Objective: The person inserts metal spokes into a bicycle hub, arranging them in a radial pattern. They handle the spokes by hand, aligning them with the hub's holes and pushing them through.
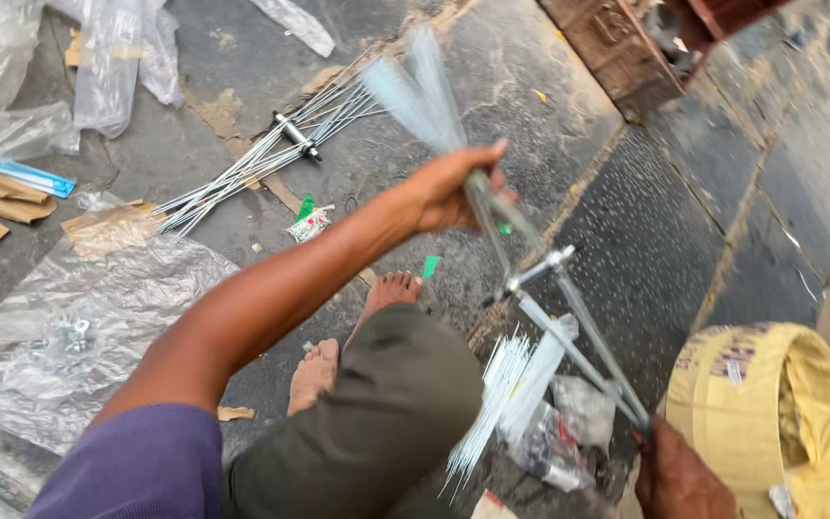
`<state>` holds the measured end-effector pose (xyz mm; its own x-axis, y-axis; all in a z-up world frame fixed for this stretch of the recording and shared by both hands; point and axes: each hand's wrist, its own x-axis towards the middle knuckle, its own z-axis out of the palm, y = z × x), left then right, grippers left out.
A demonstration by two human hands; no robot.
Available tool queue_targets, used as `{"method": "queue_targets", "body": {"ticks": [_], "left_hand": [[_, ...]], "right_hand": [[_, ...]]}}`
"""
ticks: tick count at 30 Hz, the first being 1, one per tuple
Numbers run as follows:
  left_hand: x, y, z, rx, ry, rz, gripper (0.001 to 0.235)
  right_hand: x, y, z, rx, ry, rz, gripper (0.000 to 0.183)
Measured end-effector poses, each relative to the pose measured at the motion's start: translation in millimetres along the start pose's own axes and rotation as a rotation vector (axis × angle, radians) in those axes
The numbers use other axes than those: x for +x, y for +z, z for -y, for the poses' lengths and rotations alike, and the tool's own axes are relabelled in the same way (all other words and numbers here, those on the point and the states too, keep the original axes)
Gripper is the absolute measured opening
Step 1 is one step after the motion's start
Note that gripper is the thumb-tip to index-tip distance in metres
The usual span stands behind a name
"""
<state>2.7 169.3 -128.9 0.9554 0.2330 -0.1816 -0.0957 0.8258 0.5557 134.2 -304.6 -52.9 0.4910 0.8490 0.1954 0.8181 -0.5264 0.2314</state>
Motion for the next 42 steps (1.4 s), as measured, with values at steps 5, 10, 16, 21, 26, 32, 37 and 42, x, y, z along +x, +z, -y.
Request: {"method": "queue_targets", "body": {"ticks": [5, 10, 16, 21, 26, 32, 37, 42], "left_hand": [[-57, -135, 115, -0.212, -0.091, -0.385, 0.053], [-110, -166, 113, -0.208, 0.037, -0.461, 0.057], [-148, -67, -36, -0.021, 0.393, -0.31, 0.051], [-203, 12, -115, 0.107, 0.569, -0.232, 0.048], [-192, 3, -117, 0.055, 0.554, -0.178, 0.043], [-177, -96, -95, -0.193, 0.422, -0.369, 0.035], [-146, -211, -47, -0.262, 0.308, -0.631, 0.03], [-123, -251, -29, -0.338, 0.4, -0.791, 0.025]], "right_hand": [[55, 63, 11, 0.072, -0.274, 0.477, 0.04], [106, 53, 49, -0.307, -0.328, 0.741, 0.03], [165, -58, 68, -0.372, -0.281, 0.228, 0.036], [192, -141, 96, -0.509, -0.207, -0.063, 0.029], [212, -144, 143, -0.116, -0.213, -0.088, 0.032], [300, -64, 184, -0.201, -0.443, 0.077, 0.018], [392, 84, 207, -0.132, -0.606, 0.109, 0.016], [462, 216, 241, 0.098, -0.696, 0.136, 0.012]]}}
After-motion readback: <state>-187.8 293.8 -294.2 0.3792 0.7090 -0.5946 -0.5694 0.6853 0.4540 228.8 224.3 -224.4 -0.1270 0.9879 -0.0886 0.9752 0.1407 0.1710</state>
